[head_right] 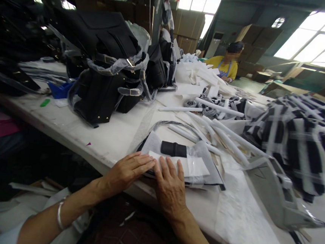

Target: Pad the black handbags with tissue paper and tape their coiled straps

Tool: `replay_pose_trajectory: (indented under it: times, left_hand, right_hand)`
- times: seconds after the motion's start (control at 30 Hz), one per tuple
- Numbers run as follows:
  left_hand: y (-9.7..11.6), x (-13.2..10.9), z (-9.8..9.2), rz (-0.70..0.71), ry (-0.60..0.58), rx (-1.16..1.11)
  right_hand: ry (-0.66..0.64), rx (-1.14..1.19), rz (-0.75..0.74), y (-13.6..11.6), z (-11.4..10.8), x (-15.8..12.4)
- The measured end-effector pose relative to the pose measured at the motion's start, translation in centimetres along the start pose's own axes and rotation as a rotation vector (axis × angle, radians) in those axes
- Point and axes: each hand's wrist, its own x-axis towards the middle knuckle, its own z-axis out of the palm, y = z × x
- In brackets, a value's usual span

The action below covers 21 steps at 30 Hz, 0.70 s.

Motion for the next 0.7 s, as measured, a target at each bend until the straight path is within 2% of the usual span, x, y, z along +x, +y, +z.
replay_pose_trajectory:
  times: [0.17, 0.23, 0.33, 0.5, 0.6, 0.7]
  left_hand:
    - [0.3, -0.3, 2.6, -0.086, 0.202, -0.015]
    - [0.5, -0.5, 3.0, -0.107, 0.239, -0.012]
    - [0.7, -0.4, 2.8, -0.120, 0.205, -0.003]
    - [1.2, 0.3, 1.2, -0.144, 0.038, -0.024]
    - [1.3, 0.6, 1.1, -0.141, 0.038, 0.040]
    - [1.3, 0.4, 1.9, -0.086, 0.083, 0.126]
  right_hand:
    - [0.021, 0.062, -0.059, 0.4, 0.0, -0.3]
    - [0.049, 0.076, -0.076, 0.5, -0.1, -0.4]
    - [0.100, 0.084, -0.061, 0.6, 0.1, -0.5]
    - [0.156, 0.102, -0.027, 0.2, 0.3, -0.5]
    - [0.170, 0.098, -0.013, 0.0, 0.4, -0.6]
    - [0.165, 0.086, 0.005, -0.1, 0.6, -0.7]
